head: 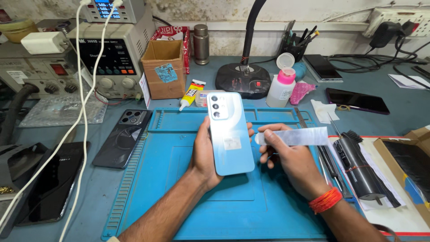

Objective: The person holds a smartphone and pries along the edge of its back cover using a thin metal blade, working around the phone's edge. They separate and lift off the back cover, set it on the mat, then use a screwdriver to unscrew screws from the exposed internal components of the phone.

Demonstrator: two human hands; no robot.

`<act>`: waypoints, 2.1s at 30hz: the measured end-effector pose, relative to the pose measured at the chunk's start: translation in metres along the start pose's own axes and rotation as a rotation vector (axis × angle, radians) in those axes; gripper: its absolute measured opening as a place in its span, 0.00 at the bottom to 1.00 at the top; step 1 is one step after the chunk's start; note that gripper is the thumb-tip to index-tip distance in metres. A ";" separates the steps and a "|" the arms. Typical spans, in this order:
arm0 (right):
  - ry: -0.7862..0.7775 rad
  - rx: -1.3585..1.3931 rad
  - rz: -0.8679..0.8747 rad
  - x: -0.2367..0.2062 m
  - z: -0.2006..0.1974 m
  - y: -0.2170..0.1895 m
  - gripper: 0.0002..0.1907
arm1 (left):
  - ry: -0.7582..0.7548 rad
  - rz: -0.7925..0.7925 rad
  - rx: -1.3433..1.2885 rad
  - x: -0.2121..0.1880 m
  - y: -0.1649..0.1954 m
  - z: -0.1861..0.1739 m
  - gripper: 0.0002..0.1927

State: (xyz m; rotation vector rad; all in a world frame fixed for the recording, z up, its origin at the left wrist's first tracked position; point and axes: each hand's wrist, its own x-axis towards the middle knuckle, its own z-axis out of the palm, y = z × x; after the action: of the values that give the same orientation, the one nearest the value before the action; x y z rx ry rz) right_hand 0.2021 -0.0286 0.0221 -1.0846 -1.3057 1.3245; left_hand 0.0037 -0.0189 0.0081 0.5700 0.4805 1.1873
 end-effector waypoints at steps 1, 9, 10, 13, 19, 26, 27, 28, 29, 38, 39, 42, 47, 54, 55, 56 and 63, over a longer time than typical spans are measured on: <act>-0.004 -0.014 -0.017 0.000 -0.001 0.001 0.17 | -0.040 0.002 -0.002 -0.001 -0.001 0.000 0.42; 0.045 -0.036 0.027 -0.010 -0.002 -0.001 0.17 | -0.018 0.021 0.018 -0.006 -0.004 -0.001 0.40; 0.031 -0.022 0.026 -0.010 -0.001 -0.002 0.17 | -0.026 0.033 0.016 -0.006 -0.004 -0.001 0.40; 0.013 0.005 0.026 -0.012 0.002 -0.005 0.19 | -0.052 0.064 0.001 -0.007 -0.003 0.000 0.40; 0.032 -0.028 0.089 -0.015 0.004 -0.011 0.20 | -0.050 0.077 -0.033 -0.007 0.000 0.000 0.38; 0.023 -0.032 0.111 -0.017 0.005 -0.013 0.18 | -0.064 0.119 -0.012 -0.011 0.004 0.003 0.37; 0.019 -0.032 0.112 -0.017 0.005 -0.014 0.18 | -0.077 0.132 -0.012 -0.012 0.004 0.004 0.37; 0.024 -0.036 0.117 -0.018 0.005 -0.014 0.18 | -0.080 0.142 -0.008 -0.012 0.004 0.005 0.37; 0.028 -0.039 0.121 -0.018 0.005 -0.014 0.18 | -0.084 0.153 -0.003 -0.013 0.005 0.005 0.37; 0.027 -0.072 0.119 -0.018 0.006 -0.013 0.18 | -0.069 0.165 -0.034 -0.014 0.005 0.005 0.37; 0.023 -0.076 0.115 -0.017 0.006 -0.012 0.18 | -0.069 0.163 -0.041 -0.014 0.005 0.005 0.37; 0.038 -0.098 0.144 -0.018 0.006 -0.011 0.18 | -0.067 0.178 -0.018 -0.015 0.005 0.006 0.37; 0.030 -0.095 0.127 -0.018 0.006 -0.010 0.18 | -0.055 0.182 -0.007 -0.016 0.006 0.007 0.37; 0.027 -0.097 0.102 -0.018 0.006 -0.009 0.17 | -0.032 0.189 0.026 -0.017 0.006 0.010 0.37; 0.026 -0.094 0.102 -0.018 0.006 -0.009 0.17 | -0.035 0.194 0.029 -0.017 0.006 0.010 0.38; 0.024 -0.091 0.102 -0.018 0.006 -0.009 0.17 | -0.038 0.198 0.032 -0.017 0.006 0.010 0.38; 0.028 -0.108 0.097 -0.017 0.005 -0.008 0.17 | -0.036 0.217 0.076 -0.018 0.006 0.011 0.38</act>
State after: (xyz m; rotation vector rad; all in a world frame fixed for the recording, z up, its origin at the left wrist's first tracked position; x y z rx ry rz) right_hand 0.2002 -0.0468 0.0297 -1.2504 -1.3304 1.3173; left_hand 0.0009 -0.0365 0.0216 0.7211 0.4422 1.3665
